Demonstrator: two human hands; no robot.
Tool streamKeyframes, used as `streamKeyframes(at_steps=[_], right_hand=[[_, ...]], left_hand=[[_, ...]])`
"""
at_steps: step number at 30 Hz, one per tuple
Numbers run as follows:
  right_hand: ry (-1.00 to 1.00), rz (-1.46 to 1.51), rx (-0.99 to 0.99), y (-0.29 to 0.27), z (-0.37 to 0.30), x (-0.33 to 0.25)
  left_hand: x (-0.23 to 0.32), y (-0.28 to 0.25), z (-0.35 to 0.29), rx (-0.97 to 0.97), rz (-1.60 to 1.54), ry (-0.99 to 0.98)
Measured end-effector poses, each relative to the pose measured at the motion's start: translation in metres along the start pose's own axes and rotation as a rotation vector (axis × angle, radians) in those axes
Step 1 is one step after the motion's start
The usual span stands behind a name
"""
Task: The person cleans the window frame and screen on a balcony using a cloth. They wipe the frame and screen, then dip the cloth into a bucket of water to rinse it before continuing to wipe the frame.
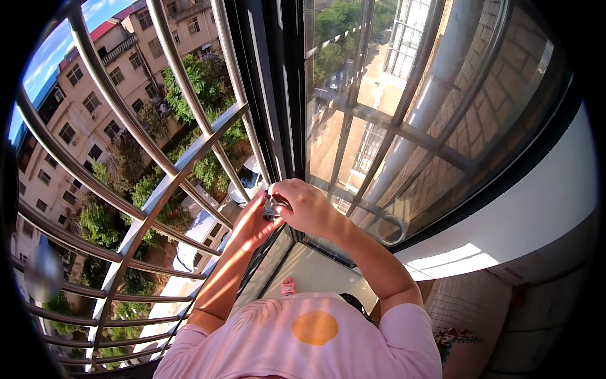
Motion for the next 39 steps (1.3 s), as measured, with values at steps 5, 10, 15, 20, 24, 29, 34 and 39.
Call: streamKeyframes(at_steps=[5, 10, 15, 20, 24, 29, 34, 39], right_hand=[[0.595, 0.368, 0.169, -0.010, -0.021, 0.055], [0.714, 1.473, -0.309, 0.064, -0.054, 0.040], [0.680, 0.962, 0.034, 0.060, -0.053, 0.043], [0.649, 1.185, 0.300, 0.054, -0.047, 0.054], [0.791, 1.370, 0.273, 0.057, -0.037, 0.055], [0.527, 0.776, 0.345, 0.024, -0.002, 0.054], [0.066, 0.038, 0.376, -0.020, 0.059, -0.024], [-0.148, 0.069, 0.181, -0.024, 0.080, -0.048]], left_hand=[[0.010, -0.010, -0.003, -0.010, -0.156, 0.112], [0.014, 0.006, -0.010, -0.113, -0.076, 0.222], [0.015, 0.013, -0.013, -0.072, 0.235, 0.339], [0.007, -0.006, -0.014, 0.024, 0.407, 0.291], [0.013, -0.003, -0.020, 0.122, 0.274, 0.268], [0.058, 0.019, -0.037, 0.270, 0.755, 0.794], [0.086, 0.090, -0.029, 0.046, 1.136, 0.948], [0.112, 0.084, 0.003, 0.065, 0.722, 0.785]])
Point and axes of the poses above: each hand's wrist, its own z-axis towards the middle knuckle, its own y-axis out of the palm, x = y × z, the point moved 7 cm from there along z, towards the middle knuckle, and after that the axes turned 6 degrees about -z, right-handed, at the moved point
